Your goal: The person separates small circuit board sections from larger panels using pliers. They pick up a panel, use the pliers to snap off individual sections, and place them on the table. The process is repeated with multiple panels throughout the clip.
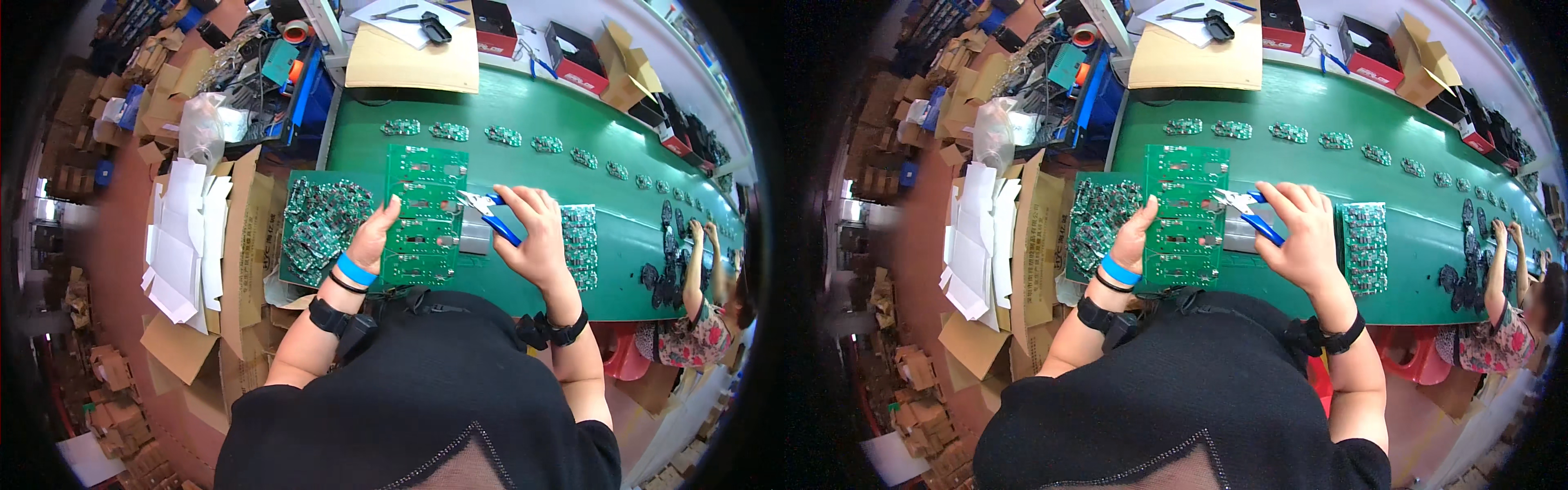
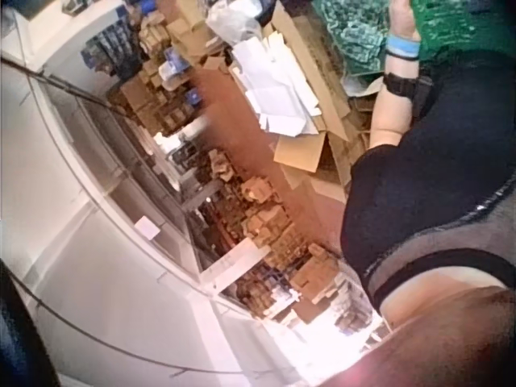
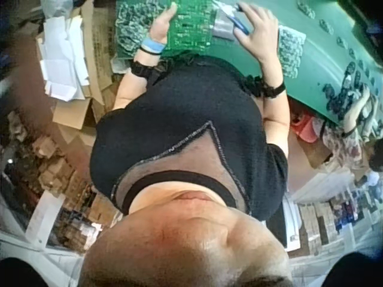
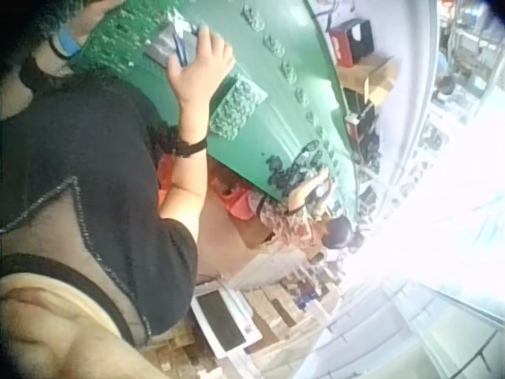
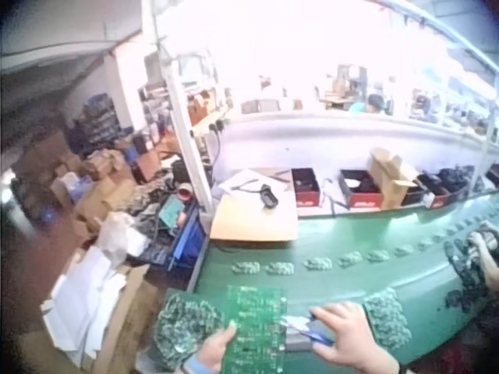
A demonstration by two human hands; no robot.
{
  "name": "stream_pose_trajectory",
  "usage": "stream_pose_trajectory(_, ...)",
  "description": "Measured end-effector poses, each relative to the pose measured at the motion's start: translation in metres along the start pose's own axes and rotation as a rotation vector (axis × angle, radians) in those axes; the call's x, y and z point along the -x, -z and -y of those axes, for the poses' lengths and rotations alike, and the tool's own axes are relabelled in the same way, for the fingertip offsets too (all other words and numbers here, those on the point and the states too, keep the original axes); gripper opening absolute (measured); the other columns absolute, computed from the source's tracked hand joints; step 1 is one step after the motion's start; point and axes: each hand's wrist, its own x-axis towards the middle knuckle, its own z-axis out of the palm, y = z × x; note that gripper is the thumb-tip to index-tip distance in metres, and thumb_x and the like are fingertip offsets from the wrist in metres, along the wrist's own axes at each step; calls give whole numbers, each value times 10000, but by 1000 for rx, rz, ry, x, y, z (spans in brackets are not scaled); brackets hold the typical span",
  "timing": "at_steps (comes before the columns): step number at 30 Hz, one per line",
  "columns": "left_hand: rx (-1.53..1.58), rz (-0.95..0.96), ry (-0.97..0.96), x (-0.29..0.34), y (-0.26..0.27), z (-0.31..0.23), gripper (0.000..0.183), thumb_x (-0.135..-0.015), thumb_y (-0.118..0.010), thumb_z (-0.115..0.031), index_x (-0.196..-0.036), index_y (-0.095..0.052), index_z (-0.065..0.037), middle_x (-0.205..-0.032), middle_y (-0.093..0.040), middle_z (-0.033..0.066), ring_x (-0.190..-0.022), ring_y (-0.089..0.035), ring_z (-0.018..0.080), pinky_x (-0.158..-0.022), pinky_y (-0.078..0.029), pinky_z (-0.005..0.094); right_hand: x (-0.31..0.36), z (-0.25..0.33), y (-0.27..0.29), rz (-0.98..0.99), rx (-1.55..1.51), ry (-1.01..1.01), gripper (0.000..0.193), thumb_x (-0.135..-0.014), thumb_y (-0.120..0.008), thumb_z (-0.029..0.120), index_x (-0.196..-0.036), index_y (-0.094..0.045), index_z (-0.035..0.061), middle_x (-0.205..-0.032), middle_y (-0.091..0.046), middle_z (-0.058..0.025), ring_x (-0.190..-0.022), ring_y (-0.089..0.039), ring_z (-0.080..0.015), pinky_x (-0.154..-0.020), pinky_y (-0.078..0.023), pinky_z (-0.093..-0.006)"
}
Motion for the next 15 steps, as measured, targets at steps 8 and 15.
stream_pose_trajectory(8,-155,-39,-136,6,-25,-3,477,-1018,-327,-343,-1420,-279,-90,-1300,-498,140,-1124,-562,249,-896,-520,393,-27,23,-11,-99,242,56,564,-622,-674,184,-1173,-594,94,-1044,-575,-77,-977,-515,-249,-861,-364,-388)
stream_pose_trajectory(15,-200,-33,-129,7,-21,-1,470,-1020,-339,-321,-1432,-269,-106,-1315,-485,135,-1138,-549,231,-914,-505,375,-28,25,-9,-72,280,57,538,-634,-676,190,-1159,-596,102,-1030,-577,-68,-962,-517,-245,-845,-368,-387)
